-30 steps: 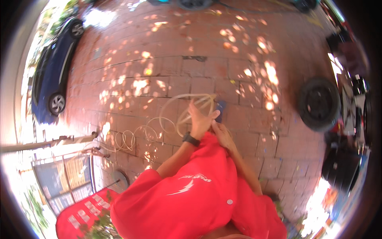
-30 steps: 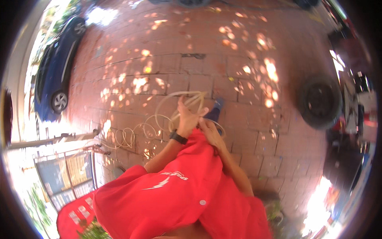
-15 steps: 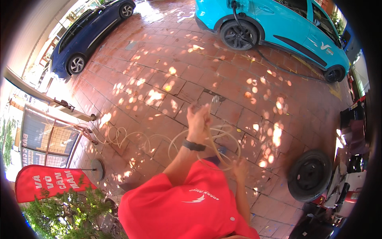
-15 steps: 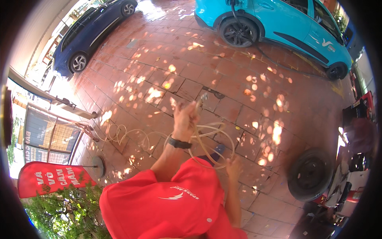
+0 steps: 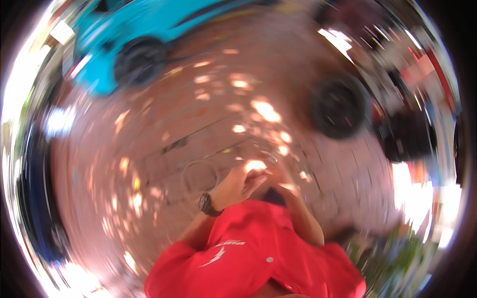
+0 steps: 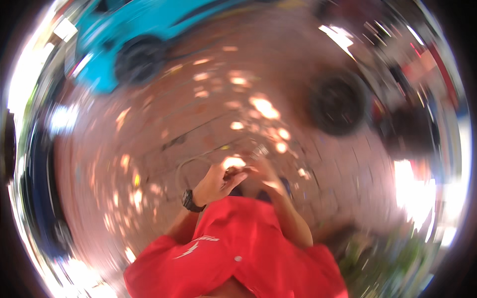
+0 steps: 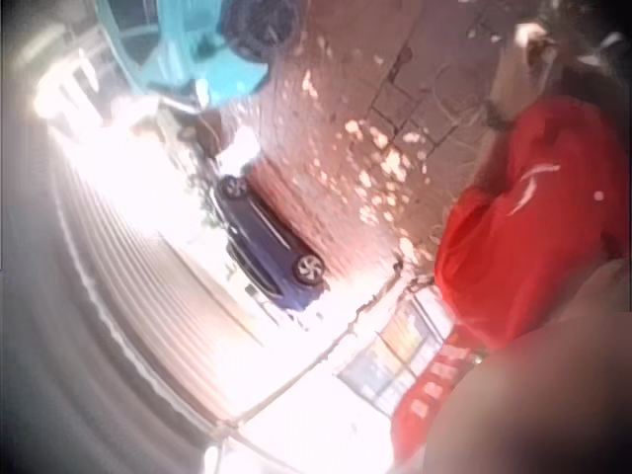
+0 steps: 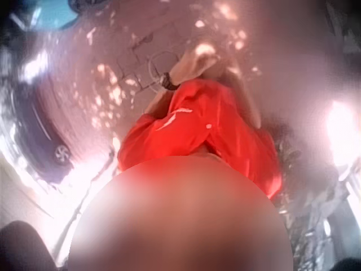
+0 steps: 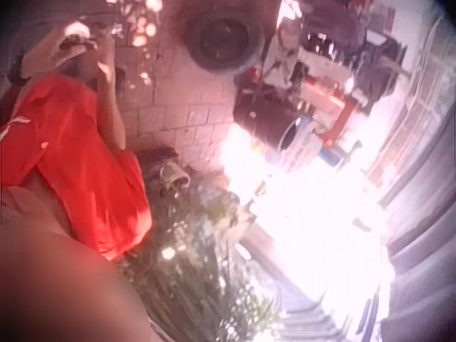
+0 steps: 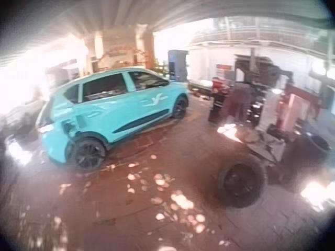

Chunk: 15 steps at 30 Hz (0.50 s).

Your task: The person retrieves a coiled hose and spray bottle, then sprays liquid onto a tire's bead. The tire is placed onto a tire mounting machine, and the person repeatedly rotates and presses the tire while spraying the bead to seat it onto the rim.

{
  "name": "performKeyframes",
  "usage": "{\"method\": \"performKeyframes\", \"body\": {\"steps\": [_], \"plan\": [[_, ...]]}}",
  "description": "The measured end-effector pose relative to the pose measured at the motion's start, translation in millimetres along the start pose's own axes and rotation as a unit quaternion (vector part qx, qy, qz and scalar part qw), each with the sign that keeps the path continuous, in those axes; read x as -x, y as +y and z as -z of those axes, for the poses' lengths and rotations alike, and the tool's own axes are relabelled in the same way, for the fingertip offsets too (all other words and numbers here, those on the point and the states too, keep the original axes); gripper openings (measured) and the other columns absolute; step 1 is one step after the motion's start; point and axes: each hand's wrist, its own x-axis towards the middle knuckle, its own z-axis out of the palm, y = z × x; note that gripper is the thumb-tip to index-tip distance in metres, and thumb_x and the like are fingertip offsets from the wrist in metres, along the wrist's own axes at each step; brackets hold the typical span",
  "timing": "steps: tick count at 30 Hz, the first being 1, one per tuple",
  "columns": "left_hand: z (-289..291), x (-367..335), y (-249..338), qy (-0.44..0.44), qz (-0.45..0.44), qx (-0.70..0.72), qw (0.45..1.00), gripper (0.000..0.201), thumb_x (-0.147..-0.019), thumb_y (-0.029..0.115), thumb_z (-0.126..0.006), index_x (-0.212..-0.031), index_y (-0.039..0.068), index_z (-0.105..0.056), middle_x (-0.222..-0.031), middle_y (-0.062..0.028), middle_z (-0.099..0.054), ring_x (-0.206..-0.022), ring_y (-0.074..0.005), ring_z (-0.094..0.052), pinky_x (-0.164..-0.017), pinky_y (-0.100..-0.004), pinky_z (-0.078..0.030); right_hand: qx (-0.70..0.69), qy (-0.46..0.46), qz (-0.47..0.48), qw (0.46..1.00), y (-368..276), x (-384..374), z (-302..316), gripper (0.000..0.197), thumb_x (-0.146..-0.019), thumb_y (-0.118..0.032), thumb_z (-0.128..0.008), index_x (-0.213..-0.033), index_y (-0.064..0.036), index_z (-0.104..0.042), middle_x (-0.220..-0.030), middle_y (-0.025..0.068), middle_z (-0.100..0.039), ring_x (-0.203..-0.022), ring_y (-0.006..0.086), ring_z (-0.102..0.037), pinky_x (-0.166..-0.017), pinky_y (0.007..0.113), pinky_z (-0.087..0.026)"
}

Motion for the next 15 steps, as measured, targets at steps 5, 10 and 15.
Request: {"method": "performKeyframes", "body": {"steps": [5,10,15], "plan": [[-122,-85,-106,-0.061,0.081,-0.027,0.994,0.019,-0.101,0.014,-0.081,-0.113,0.003,-0.070,-0.080,-0.0019,-0.059,-0.073,-0.0121,-0.054,-0.064,-0.0306,-0.046,-0.162,0.309,-0.161,0.923,7,-17,104,0.055,-0.113,-0.046,-0.066,-0.143,-0.0007,-0.065,-0.119,0.0152,-0.077,-0.114,0.0288,-0.076,-0.096,0.048,-0.063],[-180,-126,-257,-0.113,0.178,-0.212,0.954,0.026,-0.099,0.019,-0.084,-0.111,0.001,-0.069,-0.077,-0.0050,-0.057,-0.071,-0.0153,-0.054,-0.064,-0.0335,-0.046,0.230,0.197,-0.318,0.898,37,10,283,0.075,-0.104,-0.068,-0.067,-0.126,0.0024,-0.078,-0.107,0.0202,-0.080,-0.091,0.0261,-0.079,-0.077,0.050,-0.063],[-161,-105,-365,-0.112,0.273,-0.328,0.898,0.038,-0.096,0.022,-0.086,-0.118,-0.004,-0.070,-0.085,-0.0121,-0.072,-0.076,-0.0214,-0.074,-0.068,-0.0337,-0.058,0.514,0.354,-0.457,0.634,27,147,433,0.051,-0.098,-0.051,-0.070,-0.112,-0.0042,-0.085,-0.110,0.0233,-0.083,-0.108,0.0407,-0.081,-0.093,0.052,-0.065]]}}
